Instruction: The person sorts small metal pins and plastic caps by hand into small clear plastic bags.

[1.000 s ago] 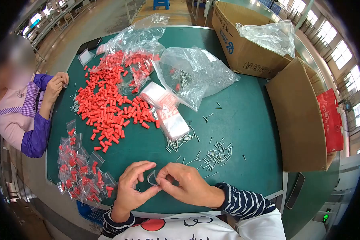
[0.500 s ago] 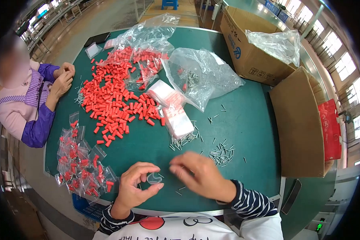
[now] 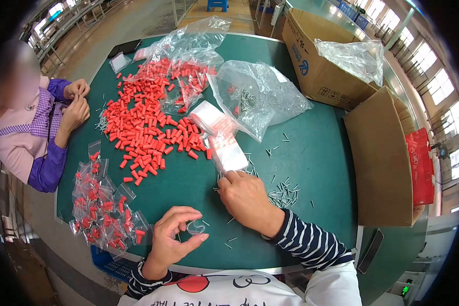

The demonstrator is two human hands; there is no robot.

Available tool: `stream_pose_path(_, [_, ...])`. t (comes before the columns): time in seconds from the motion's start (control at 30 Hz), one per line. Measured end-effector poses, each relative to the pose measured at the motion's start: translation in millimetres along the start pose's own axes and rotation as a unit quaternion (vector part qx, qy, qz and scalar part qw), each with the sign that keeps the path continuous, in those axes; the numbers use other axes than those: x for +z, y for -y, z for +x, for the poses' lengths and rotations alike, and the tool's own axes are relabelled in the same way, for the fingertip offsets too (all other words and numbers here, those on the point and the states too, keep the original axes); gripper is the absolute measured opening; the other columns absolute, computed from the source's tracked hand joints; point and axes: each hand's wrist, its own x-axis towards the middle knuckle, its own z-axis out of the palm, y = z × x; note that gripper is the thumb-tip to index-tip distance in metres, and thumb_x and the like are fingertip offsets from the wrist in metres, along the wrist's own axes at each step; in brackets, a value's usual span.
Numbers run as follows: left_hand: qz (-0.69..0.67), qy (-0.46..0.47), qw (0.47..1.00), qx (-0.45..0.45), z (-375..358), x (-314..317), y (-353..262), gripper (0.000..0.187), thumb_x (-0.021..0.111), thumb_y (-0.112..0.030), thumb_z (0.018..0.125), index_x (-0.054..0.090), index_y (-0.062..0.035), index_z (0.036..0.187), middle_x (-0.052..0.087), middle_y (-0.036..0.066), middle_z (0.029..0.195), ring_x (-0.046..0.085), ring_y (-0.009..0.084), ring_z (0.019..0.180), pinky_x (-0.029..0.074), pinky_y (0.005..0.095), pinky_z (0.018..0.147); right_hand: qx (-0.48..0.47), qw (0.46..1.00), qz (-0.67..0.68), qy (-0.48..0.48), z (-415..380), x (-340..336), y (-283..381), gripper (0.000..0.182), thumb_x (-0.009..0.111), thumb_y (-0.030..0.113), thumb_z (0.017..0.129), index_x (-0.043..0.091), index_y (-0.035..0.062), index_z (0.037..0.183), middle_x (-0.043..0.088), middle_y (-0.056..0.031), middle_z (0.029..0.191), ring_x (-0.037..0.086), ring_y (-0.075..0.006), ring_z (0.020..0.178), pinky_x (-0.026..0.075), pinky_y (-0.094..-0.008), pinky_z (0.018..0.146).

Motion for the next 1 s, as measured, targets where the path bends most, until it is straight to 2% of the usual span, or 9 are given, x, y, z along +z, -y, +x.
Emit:
stream_pose_path(0.17, [0.020, -0.014, 1.000, 0.014, 1, 1, 1, 0.045, 0.085, -0.003, 0.066, 0.067, -0.0054, 0.108, 0.063, 0.007, 0.110, 0.047, 0.0072, 0.072, 0.041, 0.0199, 0.060, -0.030, 0.996, -0.018, 0.079, 11, -3, -3, 0.015, 0.066, 0.015, 0.075, 0.062, 0.0012, 0.081, 0.065, -0.0127, 0.078, 0.067, -0.0301, 0.072, 0.053, -0.0419, 0.059])
stream_pose_path(0.37, [0.037, -0.054, 0.998, -0.003, 0, 1, 1, 0.048, 0.085, -0.003, 0.066, 0.066, -0.0051, 0.111, 0.064, 0.006, 0.109, 0.047, 0.0081, 0.072, 0.041, 0.0208, 0.060, -0.038, 0.997, 0.013, 0.065, 13, -2, -6, 0.015, 0.066, 0.015, 0.070, 0.058, 0.0030, 0.075, 0.062, -0.0115, 0.071, 0.063, -0.0323, 0.064, 0.050, -0.0424, 0.056])
stream_pose_path(0.47, [0.044, -0.074, 0.996, -0.006, 1, 0, 2, 0.050, 0.085, -0.003, 0.067, 0.066, -0.0051, 0.113, 0.064, 0.006, 0.109, 0.048, 0.0086, 0.072, 0.042, 0.0213, 0.060, -0.046, 0.993, 0.108, 0.023, 9, 0, -10, 0.013, 0.068, 0.010, 0.070, 0.061, 0.0027, 0.078, 0.061, -0.0092, 0.068, 0.063, -0.0253, 0.060, 0.049, -0.0375, 0.053])
stream_pose_path(0.5, [0.045, -0.079, 0.996, -0.004, 1, 0, 2, 0.051, 0.085, -0.003, 0.067, 0.066, -0.0051, 0.114, 0.064, 0.006, 0.110, 0.048, 0.0087, 0.072, 0.042, 0.0216, 0.060, -0.028, 0.982, 0.183, 0.023, 9, -2, -6, 0.013, 0.069, 0.010, 0.071, 0.061, 0.0023, 0.079, 0.062, -0.0093, 0.070, 0.063, -0.0236, 0.061, 0.049, -0.0357, 0.053])
stream_pose_path(0.57, [0.040, -0.084, 0.996, -0.009, 0, -1, 2, 0.052, 0.084, -0.002, 0.067, 0.065, -0.0051, 0.115, 0.064, 0.006, 0.111, 0.048, 0.0092, 0.072, 0.043, 0.0220, 0.061, 0.012, 0.944, 0.330, 0.027, 5, -15, 7, 0.014, 0.071, 0.009, 0.072, 0.063, 0.0015, 0.082, 0.064, -0.0093, 0.074, 0.064, -0.0203, 0.062, 0.050, -0.0322, 0.055])
stream_pose_path(0.6, [0.033, -0.083, 0.996, -0.016, 0, -1, 3, 0.053, 0.084, -0.001, 0.067, 0.064, -0.0050, 0.116, 0.064, 0.006, 0.111, 0.049, 0.0094, 0.073, 0.044, 0.0223, 0.062, 0.036, 0.924, 0.379, 0.036, 4, -23, 16, 0.013, 0.071, 0.005, 0.074, 0.064, 0.0012, 0.084, 0.063, -0.0062, 0.075, 0.061, -0.0142, 0.062, 0.049, -0.0275, 0.055])
stream_pose_path(0.7, [0.008, -0.088, 0.996, -0.005, 0, 0, 6, 0.054, 0.083, 0.001, 0.067, 0.064, -0.0047, 0.117, 0.064, 0.006, 0.112, 0.051, 0.0100, 0.075, 0.045, 0.0229, 0.065, -0.020, 0.907, 0.422, 0.013, 4, -30, 33, 0.012, 0.072, 0.006, 0.076, 0.063, 0.0017, 0.084, 0.062, -0.0046, 0.074, 0.059, -0.0132, 0.061, 0.047, -0.0268, 0.054])
stream_pose_path(0.83, [-0.028, -0.119, 0.992, 0.023, 0, 4, 11, 0.053, 0.084, -0.002, 0.067, 0.065, -0.0063, 0.116, 0.066, 0.006, 0.109, 0.055, 0.0135, 0.073, 0.047, 0.0260, 0.063, -0.039, 0.904, 0.425, 0.009, 3, -23, 43, 0.012, 0.072, 0.008, 0.078, 0.064, 0.0031, 0.085, 0.059, -0.0042, 0.073, 0.056, -0.0131, 0.060, 0.044, -0.0271, 0.052])
stream_pose_path(1.0, [0.008, -0.110, 0.994, 0.002, -1, -1, 6, 0.052, 0.083, 0.000, 0.068, 0.064, -0.0051, 0.117, 0.065, 0.006, 0.111, 0.053, 0.0113, 0.076, 0.046, 0.0244, 0.064, -0.050, 0.918, 0.394, -0.005, 6, -30, 40, 0.015, 0.073, 0.006, 0.081, 0.068, 0.0027, 0.095, 0.061, -0.0067, 0.075, 0.059, -0.0172, 0.065, 0.047, -0.0287, 0.056])
